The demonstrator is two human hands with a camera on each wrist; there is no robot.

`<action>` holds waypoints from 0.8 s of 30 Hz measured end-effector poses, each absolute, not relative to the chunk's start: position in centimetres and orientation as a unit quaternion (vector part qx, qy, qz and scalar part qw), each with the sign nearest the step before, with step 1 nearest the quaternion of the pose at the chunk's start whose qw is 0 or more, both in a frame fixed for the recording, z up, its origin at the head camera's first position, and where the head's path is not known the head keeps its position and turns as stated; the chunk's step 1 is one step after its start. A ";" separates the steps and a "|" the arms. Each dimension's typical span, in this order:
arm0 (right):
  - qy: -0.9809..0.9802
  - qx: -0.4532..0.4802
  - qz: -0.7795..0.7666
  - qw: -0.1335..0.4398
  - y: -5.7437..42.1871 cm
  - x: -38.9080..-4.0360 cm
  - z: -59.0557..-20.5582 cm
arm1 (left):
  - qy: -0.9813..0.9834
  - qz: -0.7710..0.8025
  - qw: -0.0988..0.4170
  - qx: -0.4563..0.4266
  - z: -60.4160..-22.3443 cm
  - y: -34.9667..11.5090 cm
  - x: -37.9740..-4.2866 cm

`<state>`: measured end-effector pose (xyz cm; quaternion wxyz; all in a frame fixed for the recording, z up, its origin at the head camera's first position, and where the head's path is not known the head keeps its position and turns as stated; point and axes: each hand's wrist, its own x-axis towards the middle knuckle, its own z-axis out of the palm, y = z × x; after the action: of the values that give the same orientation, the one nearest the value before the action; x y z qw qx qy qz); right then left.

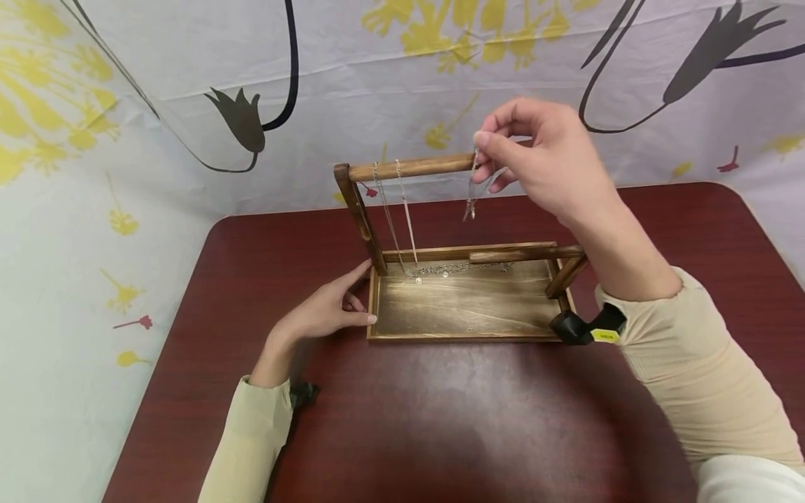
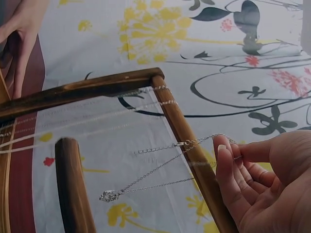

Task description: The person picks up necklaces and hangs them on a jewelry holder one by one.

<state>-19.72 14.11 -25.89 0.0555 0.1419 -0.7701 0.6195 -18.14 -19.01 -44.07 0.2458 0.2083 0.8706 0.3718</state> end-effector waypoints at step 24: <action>-0.774 0.145 0.616 0.018 10.8 -19.8 -26.2 | 0.868 0.376 0.247 0.208 -44.2 -19.1 -18.3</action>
<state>-19.84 10.85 -26.23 0.0185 0.1450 -0.7738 0.6163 -18.33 -19.14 -44.24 0.2473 0.2079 0.8684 0.3762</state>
